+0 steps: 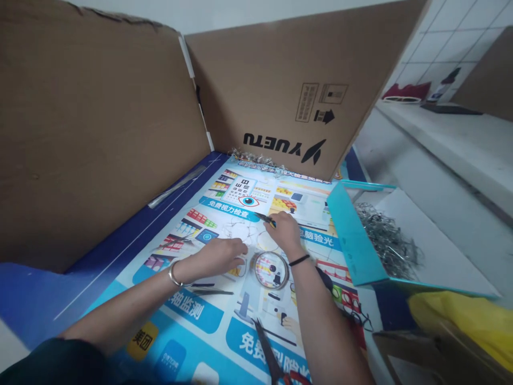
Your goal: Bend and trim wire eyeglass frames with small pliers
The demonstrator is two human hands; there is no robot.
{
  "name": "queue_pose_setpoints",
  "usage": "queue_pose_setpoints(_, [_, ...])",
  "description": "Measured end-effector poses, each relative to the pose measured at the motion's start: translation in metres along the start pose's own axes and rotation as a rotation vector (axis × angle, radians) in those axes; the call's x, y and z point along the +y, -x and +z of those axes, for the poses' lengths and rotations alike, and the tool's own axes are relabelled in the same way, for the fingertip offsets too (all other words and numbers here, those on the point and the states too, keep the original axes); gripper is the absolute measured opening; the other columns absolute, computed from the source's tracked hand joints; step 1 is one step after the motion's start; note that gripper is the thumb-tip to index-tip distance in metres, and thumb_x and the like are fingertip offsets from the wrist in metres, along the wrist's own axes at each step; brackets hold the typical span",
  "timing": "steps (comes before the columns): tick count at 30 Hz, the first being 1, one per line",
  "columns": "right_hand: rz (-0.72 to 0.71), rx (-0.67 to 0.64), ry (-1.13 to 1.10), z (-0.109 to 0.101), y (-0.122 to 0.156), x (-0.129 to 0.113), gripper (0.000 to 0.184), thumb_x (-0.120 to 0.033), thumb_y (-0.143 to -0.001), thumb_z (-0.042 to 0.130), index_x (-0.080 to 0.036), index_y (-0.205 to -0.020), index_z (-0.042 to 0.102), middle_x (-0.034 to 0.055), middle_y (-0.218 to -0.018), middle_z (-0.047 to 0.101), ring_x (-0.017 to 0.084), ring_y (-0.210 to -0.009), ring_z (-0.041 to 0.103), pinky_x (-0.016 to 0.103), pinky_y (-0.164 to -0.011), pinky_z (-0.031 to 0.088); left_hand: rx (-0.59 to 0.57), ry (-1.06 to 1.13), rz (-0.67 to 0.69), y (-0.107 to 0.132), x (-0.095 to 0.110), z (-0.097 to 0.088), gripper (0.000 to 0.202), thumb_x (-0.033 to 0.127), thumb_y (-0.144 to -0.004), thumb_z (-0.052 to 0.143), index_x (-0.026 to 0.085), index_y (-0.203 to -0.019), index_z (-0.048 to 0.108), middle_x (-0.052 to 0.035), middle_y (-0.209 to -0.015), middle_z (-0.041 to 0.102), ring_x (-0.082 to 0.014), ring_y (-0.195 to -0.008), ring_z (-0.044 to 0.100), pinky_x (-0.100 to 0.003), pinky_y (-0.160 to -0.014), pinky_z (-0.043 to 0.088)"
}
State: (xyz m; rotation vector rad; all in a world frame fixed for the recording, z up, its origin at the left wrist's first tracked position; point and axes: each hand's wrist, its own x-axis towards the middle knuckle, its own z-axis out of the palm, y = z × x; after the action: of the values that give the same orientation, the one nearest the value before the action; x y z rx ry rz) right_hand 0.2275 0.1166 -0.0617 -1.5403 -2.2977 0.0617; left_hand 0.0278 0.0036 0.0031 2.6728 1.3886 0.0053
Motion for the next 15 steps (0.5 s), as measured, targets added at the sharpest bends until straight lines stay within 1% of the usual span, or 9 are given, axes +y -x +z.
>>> queue_pose_setpoints(3, [0.009,-0.011,0.002,-0.001,0.000,0.000,0.026,-0.040,-0.081,0.053,-0.022,-0.094,0.066,0.0051,-0.087,0.062,0.019,-0.086,0.054,0.026,-0.072,0.036,-0.008,0.038,0.049,-0.007,0.001,0.008,0.018,0.023,-0.086,0.047,0.023,-0.102,0.057,-0.0033,-0.091,0.061,-0.0175,-0.079,0.062,-0.024,-0.058,0.043])
queue_pose_setpoints(6, [-0.008,-0.014,-0.007,-0.002,0.001,-0.001,0.027,-0.040,-0.082,0.052,-0.021,-0.095,0.066,0.0059,-0.088,0.062,0.020,-0.088,0.053,0.026,-0.075,0.035,0.002,0.057,0.062,-0.010,0.000,0.018,0.016,0.022,-0.089,0.042,0.022,-0.093,0.058,-0.0030,-0.088,0.059,-0.0167,-0.077,0.061,-0.024,-0.058,0.043])
queue_pose_setpoints(9, [-0.013,-0.003,-0.003,-0.002,0.001,-0.002,0.027,-0.040,-0.083,0.051,-0.021,-0.096,0.065,0.0061,-0.089,0.062,0.019,-0.088,0.053,0.026,-0.075,0.035,0.013,0.065,0.060,-0.009,-0.001,0.026,0.014,0.021,-0.089,0.043,0.020,-0.087,0.057,-0.0031,-0.087,0.059,-0.0171,-0.079,0.060,-0.025,-0.061,0.044])
queue_pose_setpoints(12, [0.008,-0.005,0.008,-0.001,0.002,-0.002,0.026,-0.040,-0.082,0.053,-0.021,-0.095,0.066,0.0060,-0.089,0.062,0.019,-0.087,0.053,0.026,-0.074,0.036,0.015,0.019,0.068,-0.005,0.000,0.030,0.011,0.016,-0.087,0.044,0.018,-0.089,0.054,-0.0047,-0.089,0.059,-0.0177,-0.077,0.060,-0.025,-0.059,0.043])
queue_pose_setpoints(15, [0.015,0.009,-0.022,-0.001,0.003,-0.002,0.024,-0.038,-0.081,0.055,-0.021,-0.094,0.066,0.0056,-0.088,0.063,0.019,-0.087,0.054,0.026,-0.074,0.037,0.020,-0.006,0.067,-0.002,-0.002,0.027,0.010,0.016,-0.086,0.043,0.017,-0.088,0.053,-0.0056,-0.088,0.060,-0.0173,-0.071,0.059,-0.025,-0.056,0.041])
